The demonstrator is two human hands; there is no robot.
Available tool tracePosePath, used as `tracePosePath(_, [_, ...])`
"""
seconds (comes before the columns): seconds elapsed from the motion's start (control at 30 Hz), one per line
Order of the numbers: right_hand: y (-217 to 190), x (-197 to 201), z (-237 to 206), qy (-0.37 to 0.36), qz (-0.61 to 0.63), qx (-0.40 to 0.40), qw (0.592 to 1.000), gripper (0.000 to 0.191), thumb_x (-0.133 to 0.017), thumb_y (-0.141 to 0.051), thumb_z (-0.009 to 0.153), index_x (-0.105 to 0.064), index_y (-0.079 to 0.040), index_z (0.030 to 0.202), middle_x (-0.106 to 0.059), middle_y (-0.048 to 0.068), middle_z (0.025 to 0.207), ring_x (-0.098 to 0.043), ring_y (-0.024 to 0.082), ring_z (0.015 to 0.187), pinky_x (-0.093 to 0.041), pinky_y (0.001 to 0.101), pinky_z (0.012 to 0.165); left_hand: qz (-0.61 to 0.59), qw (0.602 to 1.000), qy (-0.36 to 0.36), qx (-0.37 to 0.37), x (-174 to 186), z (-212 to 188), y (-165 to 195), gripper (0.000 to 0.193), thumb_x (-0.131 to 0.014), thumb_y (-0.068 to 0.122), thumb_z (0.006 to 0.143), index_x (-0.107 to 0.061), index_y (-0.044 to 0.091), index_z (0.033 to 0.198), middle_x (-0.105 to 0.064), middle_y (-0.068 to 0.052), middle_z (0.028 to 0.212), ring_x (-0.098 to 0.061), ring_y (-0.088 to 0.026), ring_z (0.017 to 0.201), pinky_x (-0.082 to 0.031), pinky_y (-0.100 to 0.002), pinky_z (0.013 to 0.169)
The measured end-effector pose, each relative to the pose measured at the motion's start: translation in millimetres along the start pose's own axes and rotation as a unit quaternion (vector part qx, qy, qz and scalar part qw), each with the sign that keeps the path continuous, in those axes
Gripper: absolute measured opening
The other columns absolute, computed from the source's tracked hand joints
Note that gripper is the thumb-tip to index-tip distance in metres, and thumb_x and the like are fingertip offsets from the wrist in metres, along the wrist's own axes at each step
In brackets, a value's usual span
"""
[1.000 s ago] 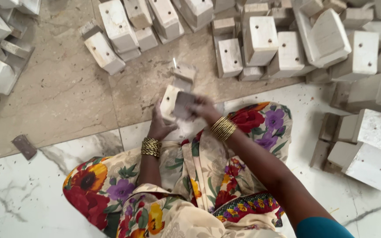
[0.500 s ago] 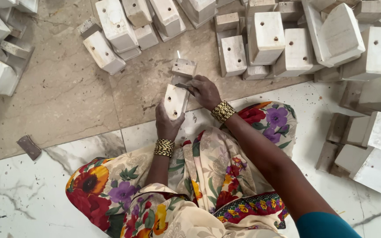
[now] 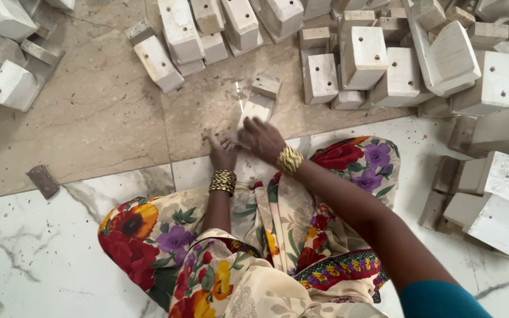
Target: The person sits on the floor among piles of white plaster blocks and smooths each block by rubbing it with a small abrasive pad by hand. They work one block at a time, turning it to sand its faces, then set the finished block in rows with the others and pick up the next unfinished block.
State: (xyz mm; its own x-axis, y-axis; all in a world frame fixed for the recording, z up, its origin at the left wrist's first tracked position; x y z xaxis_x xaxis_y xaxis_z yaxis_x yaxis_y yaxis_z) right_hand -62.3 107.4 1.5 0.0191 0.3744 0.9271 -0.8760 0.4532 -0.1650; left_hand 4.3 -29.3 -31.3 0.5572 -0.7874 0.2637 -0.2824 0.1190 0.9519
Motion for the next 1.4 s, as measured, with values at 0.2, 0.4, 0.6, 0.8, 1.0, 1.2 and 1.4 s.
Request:
tracePosePath(0.2, [21.5,-8.3,-63.2,0.168,0.743,-0.377,0.526,0.02,-0.069,-0.002,0.092,-0.058,-0.008,0.106,-0.062,0.006,0.101,-0.071,0.022,0.097,-0.062,0.037,0.094,-0.015,1.0,0.011,0.023,6.7,7.1,-6.2,0.054,-0.071,0.027,0.102,-0.055,-0.006,0.142,-0.061,-0.029,0.129,-0.06,-0.031,0.116,-0.048,-0.039,0.09])
tracePosePath(0.4, [57.8,-39.2,-70.6,0.12,0.754,-0.376,0.525,0.017,-0.062,-0.013,0.113,-0.058,-0.002,0.125,-0.064,0.008,0.102,-0.06,0.017,0.083,-0.053,0.0341,0.073,0.006,0.988,-0.149,-0.04,-21.6,-0.5,19.2,0.054,-0.065,0.047,0.103,-0.068,-0.002,0.125,-0.066,-0.02,0.12,-0.066,-0.024,0.098,-0.057,-0.034,0.085])
tracePosePath(0.6, [48.3,-36.6,-78.4,0.104,0.82,-0.411,0.385,0.024,-0.057,-0.021,0.094,-0.063,-0.009,0.115,-0.073,0.008,0.106,-0.072,0.024,0.098,-0.065,0.043,0.083,0.054,0.989,-0.063,-0.123,-10.7,-17.5,30.8,0.081,-0.093,0.039,0.07,-0.054,0.006,0.134,-0.055,-0.018,0.134,-0.056,-0.035,0.124,-0.048,-0.044,0.102])
tracePosePath(0.8, [76.8,-15.3,-72.7,0.117,0.343,-0.556,0.748,0.028,-0.062,-0.028,0.101,-0.071,-0.001,0.106,-0.075,0.014,0.094,-0.077,0.023,0.081,-0.066,0.0406,0.071,0.298,0.902,0.024,-0.312,-16.1,-30.4,33.4,0.123,-0.098,0.018,0.06,-0.03,0.016,0.162,-0.044,-0.018,0.142,-0.044,-0.04,0.137,-0.035,-0.057,0.116])
tracePosePath(1.0, [84.8,-1.4,-39.6,0.132,0.36,-0.479,0.789,0.028,-0.063,-0.03,0.096,-0.07,-0.003,0.101,-0.076,0.019,0.079,-0.074,0.028,0.059,-0.058,0.0433,0.048,0.221,0.946,-0.062,-0.231,-32.7,-22.1,9.5,0.154,-0.103,0.026,0.046,-0.001,0.012,0.16,-0.04,-0.027,0.146,-0.041,-0.043,0.134,-0.032,-0.057,0.112])
tracePosePath(1.2, [14.2,-29.3,-35.0,0.059,0.137,-0.31,0.939,0.024,-0.057,-0.031,0.103,-0.066,-0.009,0.109,-0.067,0.015,0.062,-0.065,0.032,0.05,-0.052,0.0464,0.047,0.064,0.986,-0.113,-0.101,-37.0,-13.2,-5.9,0.117,-0.075,0.031,0.098,0.01,0.011,0.176,-0.057,-0.019,0.147,-0.064,-0.031,0.13,-0.057,-0.041,0.111])
tracePosePath(1.4, [60.7,-21.0,-26.4,0.102,0.184,-0.41,0.887,0.022,-0.056,-0.027,0.103,-0.062,-0.012,0.117,-0.067,0.008,0.063,-0.064,0.024,0.045,-0.051,0.0386,0.038,0.101,0.973,-0.114,-0.175,-35.9,-17.0,9.7,0.158,-0.1,0.017,0.051,0.014,0.012,0.16,-0.051,-0.027,0.144,-0.056,-0.039,0.129,-0.05,-0.045,0.109])
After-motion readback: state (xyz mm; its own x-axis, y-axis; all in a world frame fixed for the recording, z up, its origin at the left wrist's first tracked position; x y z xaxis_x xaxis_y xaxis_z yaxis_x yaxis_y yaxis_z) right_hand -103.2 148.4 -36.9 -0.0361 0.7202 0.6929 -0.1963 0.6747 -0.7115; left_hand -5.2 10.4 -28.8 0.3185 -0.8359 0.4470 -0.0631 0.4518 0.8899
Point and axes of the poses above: each hand's wrist, its own z-axis towards the middle knuckle, its own x-axis out of the back of the hand, y = z × x, the point moved 3 cm from there along z, towards the middle knuckle
